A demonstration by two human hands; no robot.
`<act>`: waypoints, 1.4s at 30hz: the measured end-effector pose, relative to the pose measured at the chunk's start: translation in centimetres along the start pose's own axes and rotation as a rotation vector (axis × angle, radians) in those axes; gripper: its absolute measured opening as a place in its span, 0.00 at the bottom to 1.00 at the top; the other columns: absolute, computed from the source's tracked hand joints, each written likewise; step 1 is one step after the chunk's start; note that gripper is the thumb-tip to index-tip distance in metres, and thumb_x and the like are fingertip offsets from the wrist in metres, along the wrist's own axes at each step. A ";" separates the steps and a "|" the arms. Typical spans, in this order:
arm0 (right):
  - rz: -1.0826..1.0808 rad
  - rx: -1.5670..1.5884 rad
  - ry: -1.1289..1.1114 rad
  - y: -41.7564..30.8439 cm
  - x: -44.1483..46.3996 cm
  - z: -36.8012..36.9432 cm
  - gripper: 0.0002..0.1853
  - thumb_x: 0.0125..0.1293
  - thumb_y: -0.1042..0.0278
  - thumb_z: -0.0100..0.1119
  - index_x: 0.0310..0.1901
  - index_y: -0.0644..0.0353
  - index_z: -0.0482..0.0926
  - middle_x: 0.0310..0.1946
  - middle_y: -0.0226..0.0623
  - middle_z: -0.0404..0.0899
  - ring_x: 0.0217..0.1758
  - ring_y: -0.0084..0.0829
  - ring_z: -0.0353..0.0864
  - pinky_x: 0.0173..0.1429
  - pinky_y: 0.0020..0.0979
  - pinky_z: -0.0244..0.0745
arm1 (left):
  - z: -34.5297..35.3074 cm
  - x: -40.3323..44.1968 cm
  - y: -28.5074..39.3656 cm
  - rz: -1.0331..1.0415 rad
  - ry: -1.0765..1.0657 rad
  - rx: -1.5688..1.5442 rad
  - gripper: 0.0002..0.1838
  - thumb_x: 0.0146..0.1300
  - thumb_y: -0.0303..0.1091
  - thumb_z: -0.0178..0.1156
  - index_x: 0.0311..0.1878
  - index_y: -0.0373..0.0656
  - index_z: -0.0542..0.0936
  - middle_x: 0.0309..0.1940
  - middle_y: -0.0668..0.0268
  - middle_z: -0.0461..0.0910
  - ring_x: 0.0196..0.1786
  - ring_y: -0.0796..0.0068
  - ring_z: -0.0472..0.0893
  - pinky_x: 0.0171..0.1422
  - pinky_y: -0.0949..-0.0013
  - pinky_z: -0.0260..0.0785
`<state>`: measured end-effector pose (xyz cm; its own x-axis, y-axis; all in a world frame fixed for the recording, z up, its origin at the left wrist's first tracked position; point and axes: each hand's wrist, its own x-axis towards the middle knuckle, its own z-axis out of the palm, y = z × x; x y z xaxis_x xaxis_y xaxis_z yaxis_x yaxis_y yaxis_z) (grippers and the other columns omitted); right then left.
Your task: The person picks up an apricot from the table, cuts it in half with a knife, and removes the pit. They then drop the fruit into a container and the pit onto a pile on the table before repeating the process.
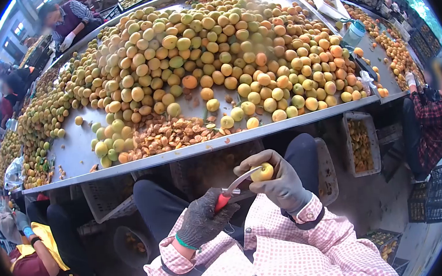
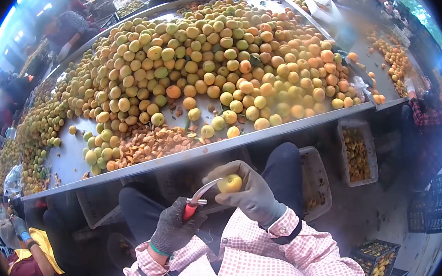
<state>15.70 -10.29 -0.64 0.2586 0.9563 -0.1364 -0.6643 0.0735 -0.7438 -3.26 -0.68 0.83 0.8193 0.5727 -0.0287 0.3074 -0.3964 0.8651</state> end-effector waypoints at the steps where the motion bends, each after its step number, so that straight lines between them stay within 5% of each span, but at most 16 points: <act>1: -0.071 0.001 -0.071 0.2 0.0 0.2 0.31 0.48 0.91 0.64 0.56 0.60 0.68 0.50 0.46 0.76 0.56 0.37 0.77 0.62 0.40 0.74 | 0.3 -0.2 -0.1 -0.005 0.003 -0.001 0.17 0.58 0.41 0.67 0.47 0.46 0.76 0.31 0.52 0.80 0.34 0.48 0.81 0.34 0.59 0.73; 5: -0.030 0.043 -0.114 0.0 -0.8 1.8 0.27 0.52 0.86 0.66 0.54 0.62 0.68 0.52 0.43 0.76 0.59 0.32 0.75 0.64 0.33 0.71 | 0.8 -0.8 -0.1 -0.002 0.062 0.104 0.17 0.57 0.43 0.67 0.46 0.47 0.77 0.27 0.53 0.80 0.31 0.49 0.81 0.32 0.57 0.73; 16: -0.202 0.131 -0.146 1.8 -1.0 2.8 0.21 0.50 0.92 0.56 0.44 0.60 0.71 0.43 0.39 0.77 0.54 0.30 0.78 0.73 0.39 0.59 | 1.1 -0.9 0.0 0.057 0.064 0.322 0.14 0.56 0.33 0.63 0.47 0.48 0.76 0.24 0.54 0.79 0.27 0.52 0.80 0.28 0.56 0.71; 23: -0.216 0.158 -0.182 1.4 -0.6 3.2 0.20 0.52 0.90 0.55 0.46 0.59 0.70 0.44 0.39 0.77 0.52 0.30 0.79 0.72 0.38 0.61 | 1.5 0.0 -0.4 0.140 0.069 0.367 0.14 0.54 0.31 0.61 0.45 0.47 0.75 0.23 0.55 0.78 0.27 0.50 0.80 0.28 0.54 0.71; 26: -0.015 0.077 -0.001 -0.1 -0.3 3.9 0.20 0.53 0.88 0.57 0.47 0.60 0.71 0.44 0.38 0.77 0.55 0.32 0.78 0.68 0.36 0.66 | 1.5 0.8 -0.5 0.108 0.087 0.410 0.13 0.54 0.32 0.62 0.44 0.46 0.75 0.23 0.54 0.78 0.27 0.50 0.80 0.28 0.53 0.70; 28: -0.014 -0.498 0.049 0.6 0.6 2.7 0.21 0.52 0.88 0.57 0.48 0.60 0.71 0.45 0.37 0.77 0.52 0.34 0.79 0.73 0.45 0.58 | 1.9 1.0 -1.0 0.077 0.097 0.432 0.13 0.54 0.32 0.62 0.44 0.45 0.75 0.22 0.53 0.78 0.27 0.49 0.80 0.28 0.53 0.70; 29: -0.022 -0.502 0.041 0.6 0.8 2.8 0.21 0.52 0.88 0.57 0.48 0.60 0.71 0.45 0.37 0.77 0.52 0.34 0.79 0.73 0.45 0.58 | 2.2 1.2 -1.3 0.117 0.139 0.437 0.14 0.53 0.32 0.63 0.44 0.45 0.75 0.23 0.54 0.78 0.27 0.49 0.80 0.29 0.53 0.71; 32: -0.001 0.166 -0.026 1.6 0.4 2.8 0.19 0.52 0.84 0.59 0.47 0.60 0.72 0.40 0.36 0.77 0.56 0.35 0.76 0.74 0.46 0.55 | 2.8 0.8 -1.4 0.141 0.174 0.401 0.15 0.52 0.33 0.63 0.44 0.44 0.75 0.24 0.55 0.78 0.28 0.50 0.80 0.30 0.52 0.71; 33: 0.002 0.166 -0.032 1.8 0.5 2.8 0.19 0.52 0.84 0.59 0.47 0.60 0.72 0.40 0.36 0.77 0.56 0.35 0.76 0.74 0.46 0.55 | 2.9 0.8 -1.3 0.147 0.173 0.368 0.15 0.52 0.33 0.63 0.44 0.44 0.75 0.24 0.55 0.78 0.28 0.50 0.80 0.30 0.52 0.71; 35: -0.072 0.227 -0.093 2.1 0.3 2.7 0.18 0.55 0.83 0.60 0.48 0.61 0.71 0.42 0.38 0.78 0.58 0.36 0.77 0.63 0.39 0.72 | 2.9 0.6 -1.6 0.110 0.163 0.386 0.16 0.52 0.33 0.63 0.45 0.44 0.75 0.25 0.54 0.79 0.28 0.49 0.80 0.30 0.52 0.72; 42: -0.257 0.345 -0.004 1.0 0.5 0.1 0.26 0.61 0.82 0.54 0.62 0.62 0.63 0.53 0.41 0.74 0.59 0.34 0.74 0.69 0.35 0.65 | 4.9 -1.4 -6.8 0.040 0.258 0.175 0.16 0.53 0.31 0.64 0.46 0.46 0.76 0.25 0.51 0.79 0.30 0.46 0.80 0.30 0.53 0.71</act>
<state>15.13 -9.69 -1.42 0.4439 0.8957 0.0276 -0.7744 0.3989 -0.4911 -4.14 -2.26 -7.48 0.6893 0.7084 0.1516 0.3738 -0.5270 0.7632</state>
